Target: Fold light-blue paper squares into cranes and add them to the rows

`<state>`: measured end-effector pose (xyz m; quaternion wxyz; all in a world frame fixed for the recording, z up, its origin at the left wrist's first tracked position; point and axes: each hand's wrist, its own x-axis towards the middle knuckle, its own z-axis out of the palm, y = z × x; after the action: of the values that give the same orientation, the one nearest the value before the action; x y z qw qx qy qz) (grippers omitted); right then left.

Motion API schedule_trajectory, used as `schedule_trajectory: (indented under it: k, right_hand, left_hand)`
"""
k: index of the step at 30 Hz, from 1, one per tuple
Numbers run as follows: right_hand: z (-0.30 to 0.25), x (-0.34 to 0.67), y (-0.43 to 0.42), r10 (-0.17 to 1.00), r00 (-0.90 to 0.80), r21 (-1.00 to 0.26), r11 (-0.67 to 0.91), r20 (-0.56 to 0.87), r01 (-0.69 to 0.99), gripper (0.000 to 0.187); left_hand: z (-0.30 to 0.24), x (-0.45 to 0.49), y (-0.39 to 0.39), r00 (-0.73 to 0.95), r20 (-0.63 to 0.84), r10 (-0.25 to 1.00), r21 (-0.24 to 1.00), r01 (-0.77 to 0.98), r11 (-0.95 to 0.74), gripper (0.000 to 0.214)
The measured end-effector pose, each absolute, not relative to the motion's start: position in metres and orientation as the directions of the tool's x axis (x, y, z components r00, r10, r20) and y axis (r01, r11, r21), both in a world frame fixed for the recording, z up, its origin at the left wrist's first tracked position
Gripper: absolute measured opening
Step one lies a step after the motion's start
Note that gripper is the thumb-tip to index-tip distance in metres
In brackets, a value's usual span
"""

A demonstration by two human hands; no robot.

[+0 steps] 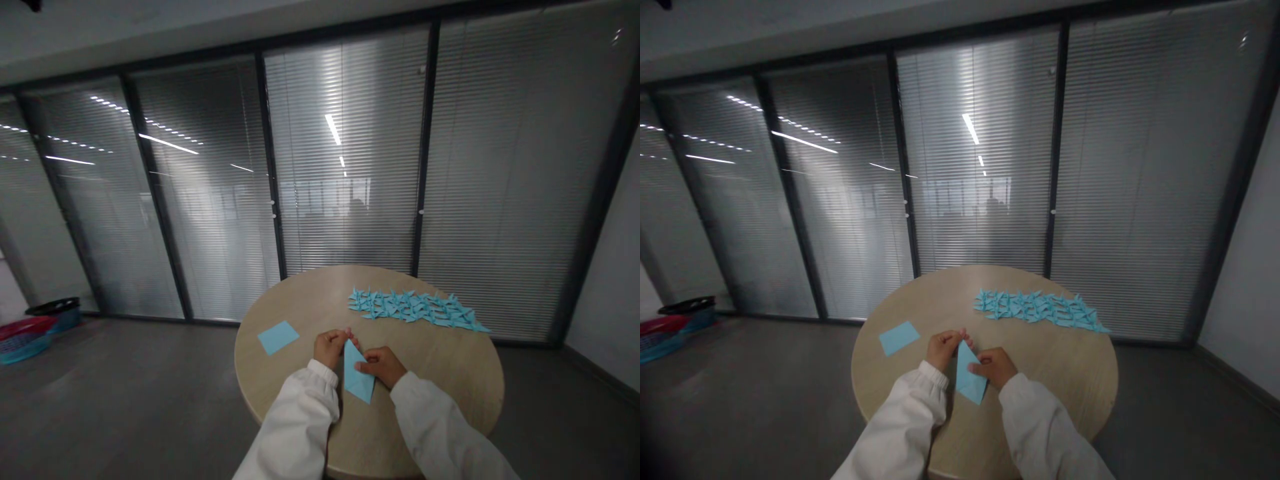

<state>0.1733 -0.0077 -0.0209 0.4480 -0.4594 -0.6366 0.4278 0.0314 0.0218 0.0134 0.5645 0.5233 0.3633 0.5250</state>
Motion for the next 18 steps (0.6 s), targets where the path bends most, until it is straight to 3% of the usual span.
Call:
schedule_trajectory:
  k: [5, 13, 18]
  right_hand:
    - [-0.021, 0.173, -0.007, 0.966, -0.204, -0.972, 0.189, 0.16, 0.136, 0.033]
    - [-0.019, 0.175, -0.008, 0.975, -0.156, -0.974, 0.181, 0.158, 0.14, 0.035]
    - [-0.02, 0.174, -0.008, 0.972, -0.187, -0.983, 0.162, 0.143, 0.09, 0.035]
  left_hand:
    - [0.016, 0.03, 0.02, 0.122, 0.19, 0.974, 0.974, -0.15, -0.171, 0.036]
    - [0.008, 0.03, 0.025, 0.293, 0.146, 0.945, 0.987, -0.111, -0.118, 0.032]
    - [0.006, 0.032, 0.023, 0.245, 0.148, 0.958, 0.987, -0.103, -0.127, 0.033]
